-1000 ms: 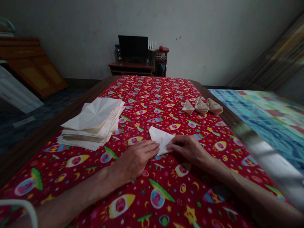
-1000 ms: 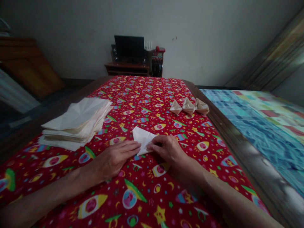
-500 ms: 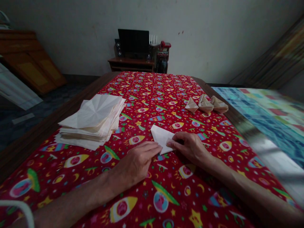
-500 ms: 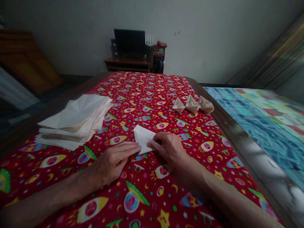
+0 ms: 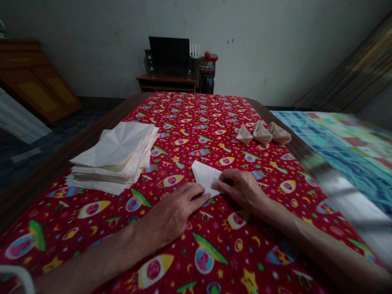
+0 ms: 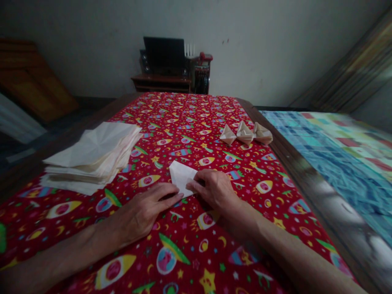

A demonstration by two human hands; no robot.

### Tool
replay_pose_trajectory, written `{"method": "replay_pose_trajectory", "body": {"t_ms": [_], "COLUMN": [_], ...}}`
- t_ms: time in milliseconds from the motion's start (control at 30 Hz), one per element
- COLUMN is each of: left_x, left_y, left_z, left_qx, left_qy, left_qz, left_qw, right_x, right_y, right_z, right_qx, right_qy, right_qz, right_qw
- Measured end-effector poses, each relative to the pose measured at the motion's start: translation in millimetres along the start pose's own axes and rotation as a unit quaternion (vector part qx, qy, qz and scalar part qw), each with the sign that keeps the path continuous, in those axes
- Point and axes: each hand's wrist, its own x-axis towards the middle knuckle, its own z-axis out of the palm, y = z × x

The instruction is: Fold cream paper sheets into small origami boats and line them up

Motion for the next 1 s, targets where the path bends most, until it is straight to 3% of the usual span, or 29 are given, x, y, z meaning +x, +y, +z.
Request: {"method": "replay_pose_trajectory", "body": {"t_ms": [100, 267, 367, 1000], "left_x": [-1, 7, 14, 25], "left_y": [-1, -5, -6, 2], "left_z": [0.9, 6.0, 10.2, 9.7], "left_qx": [-0.010, -0.077, -0.094, -0.083], "left_qy": [0.010, 0.118, 0.153, 0.140], "left_qz": [0.001, -0.024, -0.051, -0.100], "left_qw": [1.000, 0.990, 0.982, 0.982], "right_x": [0, -1, -2, -3], "right_y": [0, 1, 3, 4], "right_z": [-1, 0, 1, 4], "right_qx": [0.004, 0.006, 0.007, 0.004], "right_qy": [-0.005, -0.003, 0.002, 0.020], "right_qz": [-0.003, -0.014, -0.021, -0.035], "right_qw": [1.000, 1.000, 1.000, 0.999]}}
